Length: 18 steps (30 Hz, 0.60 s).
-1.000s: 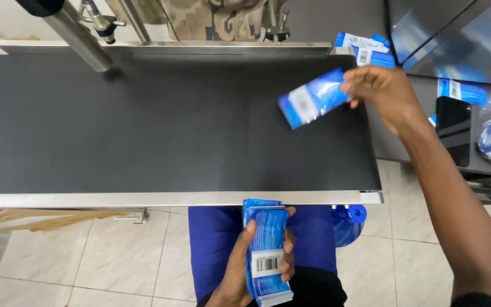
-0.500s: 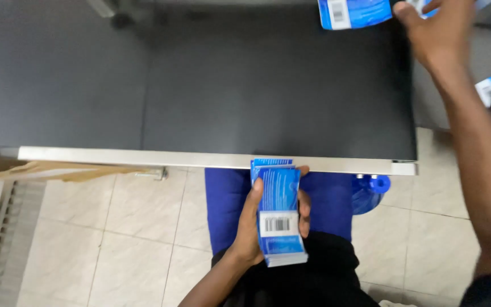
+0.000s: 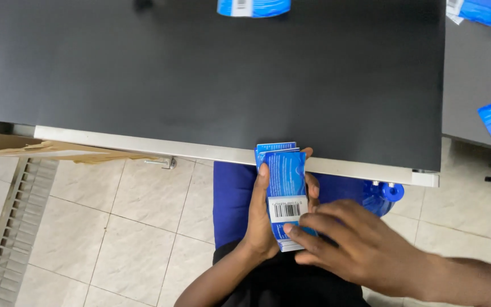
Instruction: The person is manually placing blue labels onto a black conveyor belt, picking them one by one from a stack.
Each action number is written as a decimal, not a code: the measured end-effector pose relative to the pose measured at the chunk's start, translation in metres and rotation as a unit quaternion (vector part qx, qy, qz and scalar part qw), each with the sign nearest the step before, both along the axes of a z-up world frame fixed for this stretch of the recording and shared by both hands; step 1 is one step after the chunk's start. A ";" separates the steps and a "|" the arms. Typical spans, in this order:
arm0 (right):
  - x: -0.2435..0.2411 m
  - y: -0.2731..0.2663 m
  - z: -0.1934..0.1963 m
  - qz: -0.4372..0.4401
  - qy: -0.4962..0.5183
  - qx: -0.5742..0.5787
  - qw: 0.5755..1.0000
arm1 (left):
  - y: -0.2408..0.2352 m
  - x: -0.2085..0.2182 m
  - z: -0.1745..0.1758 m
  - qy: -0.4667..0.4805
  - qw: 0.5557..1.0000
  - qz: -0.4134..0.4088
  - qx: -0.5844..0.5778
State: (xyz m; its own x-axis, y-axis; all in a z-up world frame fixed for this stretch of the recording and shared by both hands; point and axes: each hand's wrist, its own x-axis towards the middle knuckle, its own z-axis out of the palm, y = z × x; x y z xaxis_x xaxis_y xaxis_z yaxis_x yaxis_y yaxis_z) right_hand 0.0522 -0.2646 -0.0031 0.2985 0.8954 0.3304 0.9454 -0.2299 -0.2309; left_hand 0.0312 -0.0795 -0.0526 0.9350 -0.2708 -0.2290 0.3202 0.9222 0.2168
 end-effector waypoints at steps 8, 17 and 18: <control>-0.010 0.005 -0.006 -0.105 0.019 0.134 0.985 | -0.010 -0.011 0.013 0.042 0.994 0.105 0.007; -0.025 0.004 -0.006 -0.269 0.217 0.270 0.899 | -0.017 -0.032 0.033 0.073 0.984 0.159 0.041; -0.027 0.002 -0.009 -0.291 0.250 0.288 0.877 | -0.019 -0.035 0.032 0.079 0.982 0.169 0.038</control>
